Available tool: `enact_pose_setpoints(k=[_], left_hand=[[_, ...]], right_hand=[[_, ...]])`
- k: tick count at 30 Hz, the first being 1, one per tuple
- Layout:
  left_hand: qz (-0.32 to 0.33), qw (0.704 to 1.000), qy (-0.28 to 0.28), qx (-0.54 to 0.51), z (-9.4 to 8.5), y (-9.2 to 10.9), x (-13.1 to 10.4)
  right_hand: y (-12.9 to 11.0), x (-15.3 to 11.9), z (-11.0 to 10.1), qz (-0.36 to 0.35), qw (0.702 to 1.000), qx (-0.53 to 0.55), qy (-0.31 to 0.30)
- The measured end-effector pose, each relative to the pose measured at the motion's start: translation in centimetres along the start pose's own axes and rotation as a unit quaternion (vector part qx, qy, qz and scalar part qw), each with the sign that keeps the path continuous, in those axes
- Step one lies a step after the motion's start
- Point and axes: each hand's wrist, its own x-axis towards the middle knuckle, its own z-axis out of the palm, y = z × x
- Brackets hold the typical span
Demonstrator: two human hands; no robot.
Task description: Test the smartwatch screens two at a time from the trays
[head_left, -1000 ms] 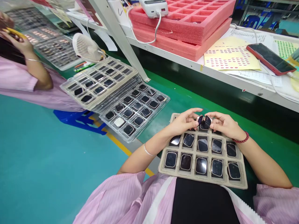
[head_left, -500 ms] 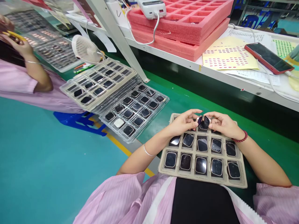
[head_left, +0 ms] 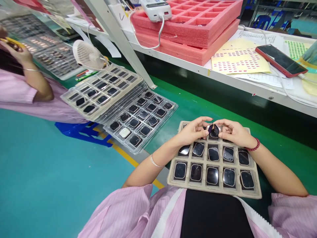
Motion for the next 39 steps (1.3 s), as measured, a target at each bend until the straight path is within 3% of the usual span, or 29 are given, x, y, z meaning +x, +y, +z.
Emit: enact_pose_setpoints(k=[5, 11, 18, 21, 23, 25, 28, 31, 34, 39], left_hand=[[-0.011, 0.999, 0.037, 0.007, 0.3, 0.2, 0.1], [-0.010, 0.997, 0.073, 0.036, 0.7, 0.6, 0.1], [-0.002, 0.996, 0.074, 0.042, 0.6, 0.3, 0.6], [-0.015, 0.992, 0.047, 0.112, 1.1, 0.9, 1.3], [0.003, 0.975, 0.021, 0.221, 2.1, 1.5, 2.2], [0.046, 0.938, -0.005, 0.344, 3.7, 1.8, 3.3], [0.094, 0.873, -0.031, 0.478, 6.3, 1.6, 4.8], [0.099, 0.813, -0.018, 0.573, 7.2, 1.6, 5.4], [0.102, 0.785, -0.003, 0.611, 5.8, 2.5, 4.3], [0.099, 0.811, 0.014, 0.576, 0.9, 3.7, -1.3]], right_hand=[[0.5, 0.3, 0.0, 0.019, 0.997, 0.068, 0.021], [0.7, 0.2, 0.1, 0.015, 0.998, 0.046, 0.032], [0.0, 0.0, -0.3, 0.003, 0.997, 0.083, 0.007], [-0.4, -1.1, -1.5, 0.018, 0.995, 0.092, 0.041], [-0.3, -2.4, -2.4, 0.019, 0.994, 0.018, 0.109], [0.1, -3.9, -3.3, 0.002, 0.976, -0.121, 0.180], [1.2, -5.9, -3.9, -0.023, 0.917, -0.327, 0.229], [1.9, -7.5, -3.5, -0.027, 0.862, -0.441, 0.249], [1.5, -8.5, -2.3, -0.062, 0.835, -0.496, 0.230], [0.2, -8.9, -0.2, -0.070, 0.815, -0.562, 0.125]])
